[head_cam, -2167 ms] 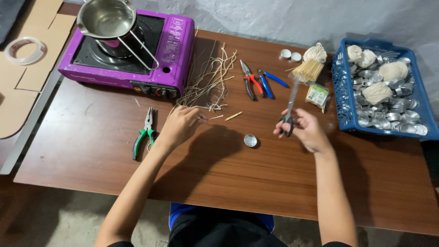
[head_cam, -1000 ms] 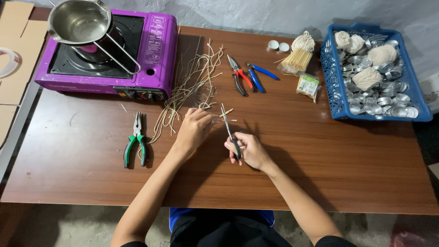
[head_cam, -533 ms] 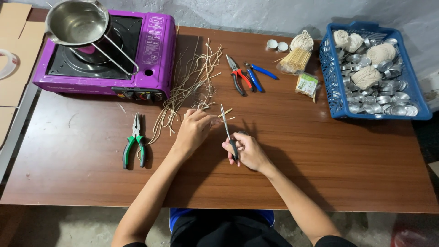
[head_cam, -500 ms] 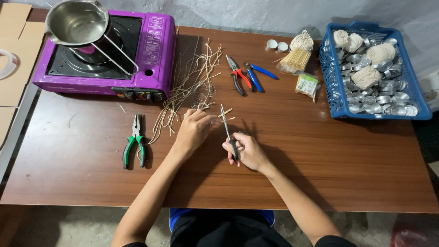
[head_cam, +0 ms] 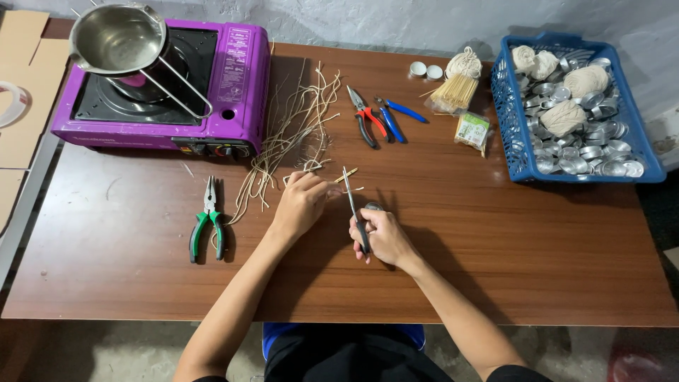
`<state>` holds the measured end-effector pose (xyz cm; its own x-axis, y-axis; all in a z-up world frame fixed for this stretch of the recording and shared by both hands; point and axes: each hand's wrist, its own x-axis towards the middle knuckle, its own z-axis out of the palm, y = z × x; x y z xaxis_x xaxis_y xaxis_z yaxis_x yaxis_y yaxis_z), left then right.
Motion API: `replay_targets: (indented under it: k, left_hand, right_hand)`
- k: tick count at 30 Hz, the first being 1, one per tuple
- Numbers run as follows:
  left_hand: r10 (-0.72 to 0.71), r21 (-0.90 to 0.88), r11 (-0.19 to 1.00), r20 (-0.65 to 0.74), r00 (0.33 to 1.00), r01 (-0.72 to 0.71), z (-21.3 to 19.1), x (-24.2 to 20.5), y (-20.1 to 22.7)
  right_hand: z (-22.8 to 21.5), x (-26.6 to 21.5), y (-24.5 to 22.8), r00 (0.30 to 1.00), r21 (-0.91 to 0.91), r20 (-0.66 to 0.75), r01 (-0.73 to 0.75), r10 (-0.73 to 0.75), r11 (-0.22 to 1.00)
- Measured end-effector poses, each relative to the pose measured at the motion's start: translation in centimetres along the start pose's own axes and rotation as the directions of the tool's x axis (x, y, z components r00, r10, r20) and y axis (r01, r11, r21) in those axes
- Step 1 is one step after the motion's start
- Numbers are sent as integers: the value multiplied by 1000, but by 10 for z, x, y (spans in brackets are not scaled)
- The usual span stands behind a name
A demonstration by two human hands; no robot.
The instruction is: Assembling candle wicks by inserting cotton wicks into metal bases and crimping them with pliers.
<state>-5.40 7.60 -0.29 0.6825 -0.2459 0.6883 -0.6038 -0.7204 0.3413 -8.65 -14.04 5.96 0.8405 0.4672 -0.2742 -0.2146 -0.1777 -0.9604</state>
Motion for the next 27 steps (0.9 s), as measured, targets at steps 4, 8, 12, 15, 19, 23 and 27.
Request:
replay_targets:
  k: [4, 8, 12, 15, 19, 23, 27]
  left_hand:
    - [2, -9, 1000, 8, 1000, -2, 1, 0, -2]
    - [-5, -8, 1000, -4, 1000, 5, 1, 1, 0]
    - [-1, -25, 1000, -12, 1000, 0, -1, 3, 1]
    - [-1, -68, 998, -1, 1000, 1, -31, 21, 13]
    - [6, 248, 968, 131, 991, -39, -40, 8, -20]
    - [-94, 391, 920, 207, 974, 6, -56, 6, -22]
    - [-218, 507, 859, 243, 945, 68, -44, -8, -42]
  right_hand:
    - [0, 0, -2, 1000, -1, 1, -6, 6, 1000]
    - [1, -3, -3, 999, -19, -35, -5, 4, 1000]
    - [2, -9, -11, 996, -69, -92, 4, -11, 998]
    - [-10, -3, 3, 994, -80, -87, 57, -64, 995]
    - [-38, -1, 2, 997, -42, 1, 83, -83, 996]
    - [-67, -2, -21, 988, -236, -121, 61, -91, 970]
    - [-90, -12, -47, 936, -627, -319, -91, -149, 773]
